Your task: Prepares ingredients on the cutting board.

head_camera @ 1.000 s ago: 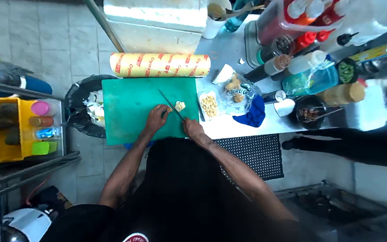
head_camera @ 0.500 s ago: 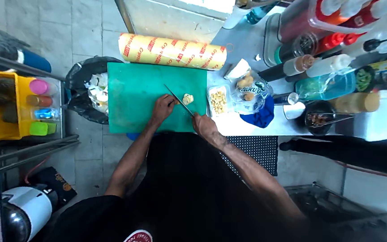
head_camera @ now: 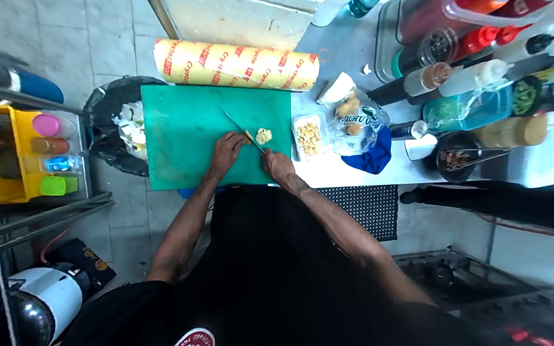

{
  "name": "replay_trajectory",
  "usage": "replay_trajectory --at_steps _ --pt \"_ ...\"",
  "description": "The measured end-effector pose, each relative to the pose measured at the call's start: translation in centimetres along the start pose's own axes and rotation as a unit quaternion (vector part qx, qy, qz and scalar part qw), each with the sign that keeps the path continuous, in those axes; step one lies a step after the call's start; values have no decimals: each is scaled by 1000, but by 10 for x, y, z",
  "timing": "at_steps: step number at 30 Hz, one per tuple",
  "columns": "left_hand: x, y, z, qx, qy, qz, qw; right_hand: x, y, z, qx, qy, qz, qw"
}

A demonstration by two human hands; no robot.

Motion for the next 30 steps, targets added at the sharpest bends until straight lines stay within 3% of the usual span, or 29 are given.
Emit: replay_trajectory --at_steps 5,10,20,24,30 --pt "3 -3 2 3 28 -3 1000 -44 -2 -40 -44 -62 27 997" --pt "1 -2 0 11 32 -9 999 -67 6 -39 -69 -73 48 994" --pt "0 6 -1 5 15 39 999 3 1 11 33 23 -2 999" --pt "-8 5 7 5 19 24 1000 2 17 4 119 16 -43 992" --pt "1 3 22 67 31 -16 997 -19 50 -1 174 45 -2 984"
Point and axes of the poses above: each hand's wrist, its own x-axis towards the middle knuckle, its own z-axis out of the palm, y = z × x, the point moved 8 cm from there along x, towards the middle knuckle, and after that the axes turned 1 degree about y, right-handed, at the moved point
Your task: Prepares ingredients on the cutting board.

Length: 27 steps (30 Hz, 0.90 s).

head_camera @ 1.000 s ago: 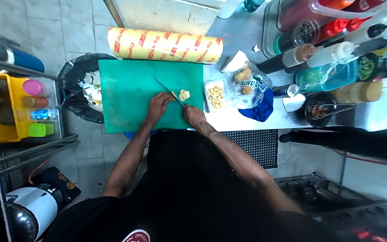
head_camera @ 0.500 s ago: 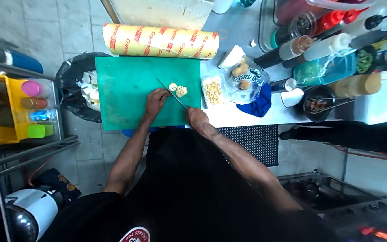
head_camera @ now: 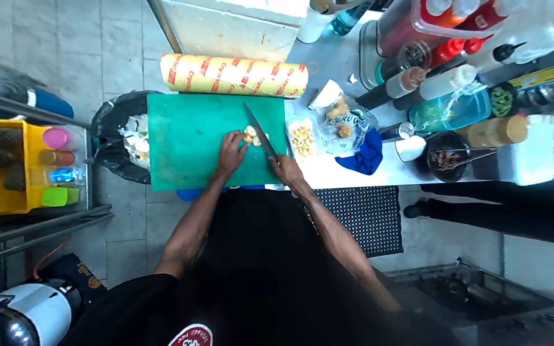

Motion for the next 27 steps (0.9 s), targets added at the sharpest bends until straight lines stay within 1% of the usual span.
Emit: replay_trajectory --at_steps 2,5,6,10,13,16,20,22,24,27 --pt "4 3 -1 -3 -10 0 1000 -7 5 -5 9 2 14 1000" --pt "7 4 -10 -21 -7 -12 1000 -27 5 -12 21 46 12 999" --pt "7 3 -13 -26 -1 -12 1000 -32 4 -13 13 47 20 999" --pt "9 2 -18 -46 4 -3 999 -32 4 -4 -56 6 66 996" --pt "13 -2 -17 -111 -12 -16 994 -37 3 0 -68 -23 76 995" --pt "14 -10 -27 -199 13 -54 978 -39 6 2 -41 -41 65 996" --pt "4 -16 -50 -342 84 -102 930 -45 14 4 21 -49 49 997" --pt "3 -11 -53 -376 79 -100 918 -49 20 5 60 -43 55 996" --pt "6 -3 -46 -353 43 -91 930 -51 25 6 84 -40 58 994" --pt "15 -1 -23 -195 -38 -89 976 -53 29 3 65 -39 50 996"
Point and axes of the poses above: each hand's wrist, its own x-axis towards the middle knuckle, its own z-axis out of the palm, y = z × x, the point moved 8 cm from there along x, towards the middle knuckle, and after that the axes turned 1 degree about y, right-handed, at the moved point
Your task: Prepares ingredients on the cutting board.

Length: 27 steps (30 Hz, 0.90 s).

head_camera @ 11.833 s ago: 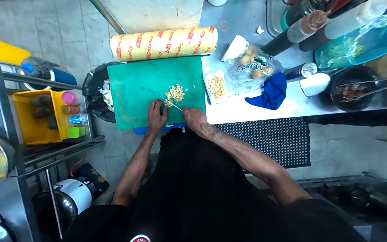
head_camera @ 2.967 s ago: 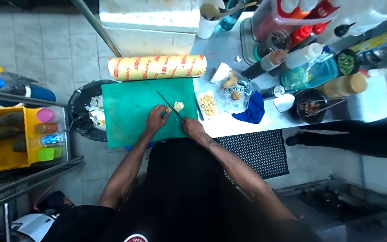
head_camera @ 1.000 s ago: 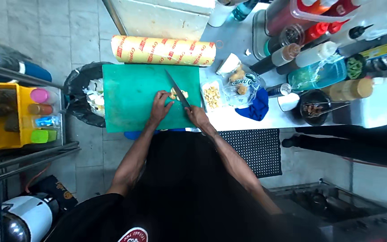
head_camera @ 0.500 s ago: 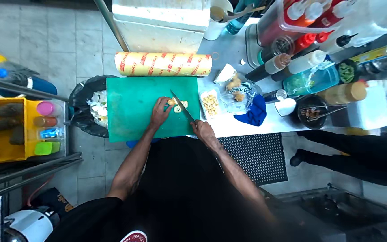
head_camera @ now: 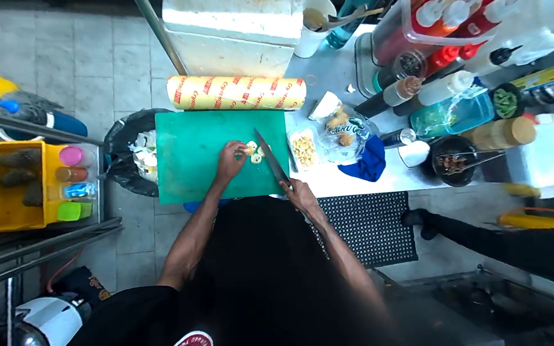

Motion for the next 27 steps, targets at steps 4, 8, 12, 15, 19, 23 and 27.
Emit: replay_trajectory --at_steps 4,8,12,15,19,23,27 --pt "4 -2 14 108 -32 25 993 -12 4 -10 -17 -9 4 1000" --pt "2 4 18 163 -28 56 985 -29 15 -15 -64 -45 0 997" --pt "-2 10 20 199 -22 68 977 -46 28 -19 -106 -56 5 993" --pt "-6 12 18 162 -11 107 981 -56 39 -22 -106 -62 9 992" --pt "-10 12 -2 77 19 88 993 -60 47 -14 -115 -97 -10 989" --pt "-20 -13 -21 -57 19 -57 997 -40 41 -1 -120 -112 -11 986" --pt "-24 -18 -4 -86 -41 -79 992 -13 29 -2 -125 -77 -6 989"
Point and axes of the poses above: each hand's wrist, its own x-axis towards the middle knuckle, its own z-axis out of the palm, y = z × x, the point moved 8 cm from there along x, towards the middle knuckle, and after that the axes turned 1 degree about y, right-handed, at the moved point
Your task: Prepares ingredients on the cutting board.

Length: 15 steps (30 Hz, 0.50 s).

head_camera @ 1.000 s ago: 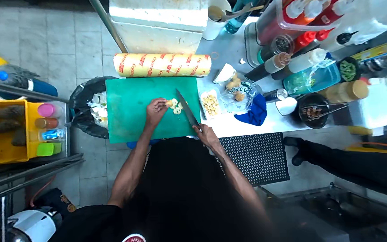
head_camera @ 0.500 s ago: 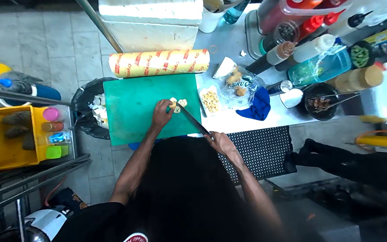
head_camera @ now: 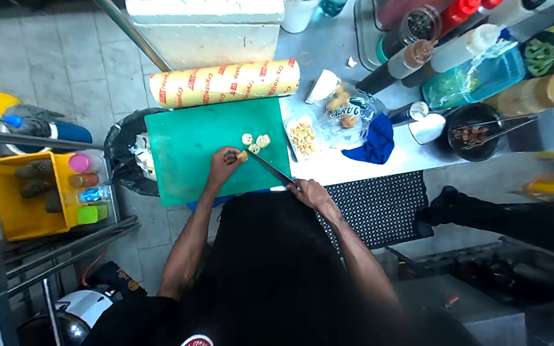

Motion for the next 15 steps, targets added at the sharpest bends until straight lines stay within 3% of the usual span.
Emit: replay_trajectory --at_steps 4,6,15 --pt "-10 11 7 146 17 84 986 6 -24 -18 -18 33 -3 999" --pt "-23 23 8 213 21 83 973 6 -38 -21 -19 48 -8 999" --pt "-10 8 13 257 30 142 955 24 -78 2 -76 59 -8 995"
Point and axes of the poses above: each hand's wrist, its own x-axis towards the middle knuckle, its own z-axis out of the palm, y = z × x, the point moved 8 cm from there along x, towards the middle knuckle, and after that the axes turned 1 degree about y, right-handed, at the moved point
